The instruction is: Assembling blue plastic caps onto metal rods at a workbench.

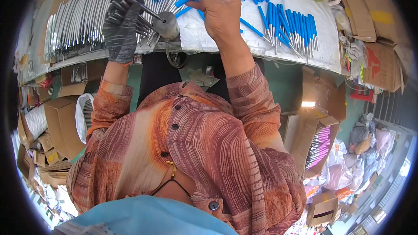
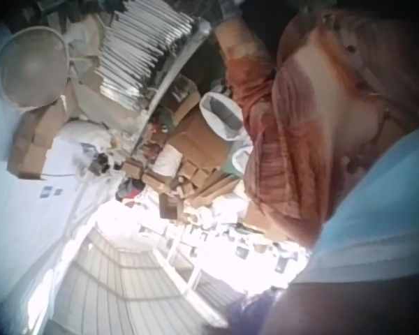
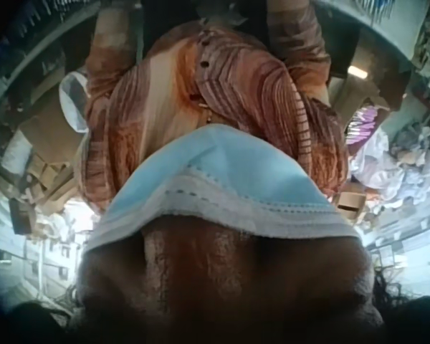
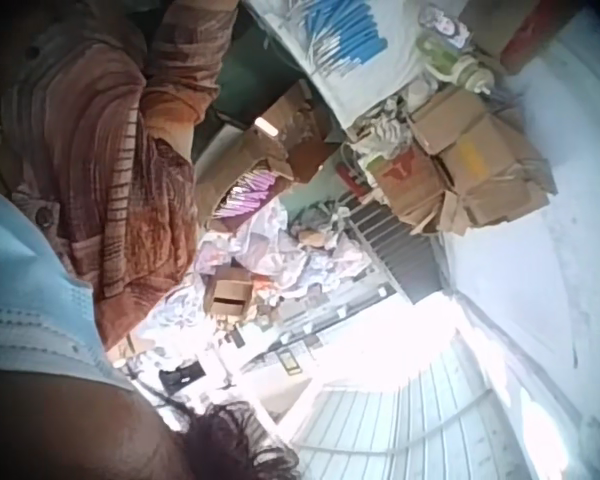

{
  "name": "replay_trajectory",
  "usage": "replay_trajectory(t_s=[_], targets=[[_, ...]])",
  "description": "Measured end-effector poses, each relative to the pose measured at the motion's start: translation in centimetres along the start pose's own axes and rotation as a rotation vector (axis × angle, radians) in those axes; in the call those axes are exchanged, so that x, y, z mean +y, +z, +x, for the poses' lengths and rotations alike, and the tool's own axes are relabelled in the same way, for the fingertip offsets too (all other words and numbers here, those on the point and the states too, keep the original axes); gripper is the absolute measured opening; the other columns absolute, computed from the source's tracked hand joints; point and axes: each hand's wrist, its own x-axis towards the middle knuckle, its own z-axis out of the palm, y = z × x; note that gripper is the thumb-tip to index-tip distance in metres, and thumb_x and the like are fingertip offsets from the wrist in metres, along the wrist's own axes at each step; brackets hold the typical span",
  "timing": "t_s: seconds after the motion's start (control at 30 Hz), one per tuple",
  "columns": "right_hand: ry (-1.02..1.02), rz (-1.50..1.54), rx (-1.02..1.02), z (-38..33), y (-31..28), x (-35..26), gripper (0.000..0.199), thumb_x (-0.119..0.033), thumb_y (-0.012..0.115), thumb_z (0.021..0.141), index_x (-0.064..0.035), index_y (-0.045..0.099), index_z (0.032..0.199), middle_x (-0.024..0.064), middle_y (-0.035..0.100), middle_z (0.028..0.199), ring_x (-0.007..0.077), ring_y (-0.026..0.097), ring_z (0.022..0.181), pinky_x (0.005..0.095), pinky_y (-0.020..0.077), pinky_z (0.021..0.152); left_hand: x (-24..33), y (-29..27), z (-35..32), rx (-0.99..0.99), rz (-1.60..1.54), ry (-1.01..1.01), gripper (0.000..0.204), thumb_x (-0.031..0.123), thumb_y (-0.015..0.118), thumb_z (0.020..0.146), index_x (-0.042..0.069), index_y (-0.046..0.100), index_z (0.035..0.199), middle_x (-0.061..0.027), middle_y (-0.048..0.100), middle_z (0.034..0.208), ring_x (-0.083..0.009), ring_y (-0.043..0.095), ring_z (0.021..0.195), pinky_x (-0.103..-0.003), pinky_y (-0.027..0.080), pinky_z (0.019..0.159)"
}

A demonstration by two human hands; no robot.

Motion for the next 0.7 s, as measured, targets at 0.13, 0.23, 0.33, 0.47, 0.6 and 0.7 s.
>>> replay_trajectory(t_s=[0.13,0.23,0.33,0.47,0.6,0.7], targets=[[0.128,0.054,0.080,0.3,2.0,-2.0,0.043,0.002,0.052,0.085,-0.0020,0.032,0.122,0.0098,0.051,0.093,0.0187,0.057,0.089,0.0324,0.0535,0.072,0.8,1.0,-1.4,-0.120,0.360,0.032,0.020,0.003,0.066,0.079,0.002,0.060,0.098,0.0023,0.062,0.083,-0.0021,0.053,0.070,-0.017,0.044,0.065],[0.073,0.046,0.021,0.5,2.9,-2.1,0.058,0.002,0.052,0.084,-0.0046,0.016,0.130,0.0120,0.048,0.102,0.0225,0.058,0.093,0.0394,0.0544,0.078,0.4,0.9,-1.4,-0.188,0.382,0.043,0.020,0.005,0.065,0.080,0.002,0.059,0.099,0.0002,0.064,0.087,-0.0044,0.057,0.076,-0.020,0.046,0.068],[0.041,0.043,0.006,0.3,3.8,-2.3,0.056,0.002,0.051,0.085,-0.0034,0.018,0.130,0.0120,0.047,0.103,0.0225,0.057,0.095,0.0386,0.0540,0.079,-0.1,0.5,-1.4,-0.200,0.223,-0.175,0.022,0.006,0.066,0.079,0.002,0.060,0.099,-0.0029,0.065,0.086,-0.0075,0.059,0.076,-0.022,0.048,0.066],[-0.039,-0.058,-0.055,0.1,4.1,-2.1,0.056,0.002,0.051,0.085,-0.0040,0.020,0.130,0.0117,0.048,0.104,0.0226,0.057,0.096,0.0370,0.0532,0.079,0.2,1.0,-1.5,-0.187,0.218,-0.198,0.021,0.006,0.066,0.079,0.002,0.060,0.098,-0.0030,0.065,0.083,-0.0079,0.059,0.073,-0.022,0.048,0.065],[-0.371,-0.358,-0.384,0.4,4.7,-2.2,0.050,0.002,0.055,0.084,-0.0032,0.029,0.127,0.0101,0.051,0.097,0.0209,0.058,0.095,0.0338,0.0520,0.076,0.2,0.7,-1.3,-0.248,0.268,-0.186,0.018,0.006,0.062,0.083,0.004,0.059,0.101,-0.0025,0.063,0.085,-0.0087,0.058,0.073,-0.023,0.047,0.063],[-0.651,-0.746,-0.398,0.4,6.3,-2.0,0.025,-0.010,0.061,0.078,-0.0062,0.057,0.102,0.0078,0.062,0.090,0.0236,0.063,0.074,0.0342,0.0514,0.067,0.2,0.0,-1.3,-0.277,0.068,-0.255,0.024,0.005,0.064,0.080,0.003,0.059,0.103,-0.0047,0.064,0.092,-0.0114,0.060,0.079,-0.024,0.049,0.066]])
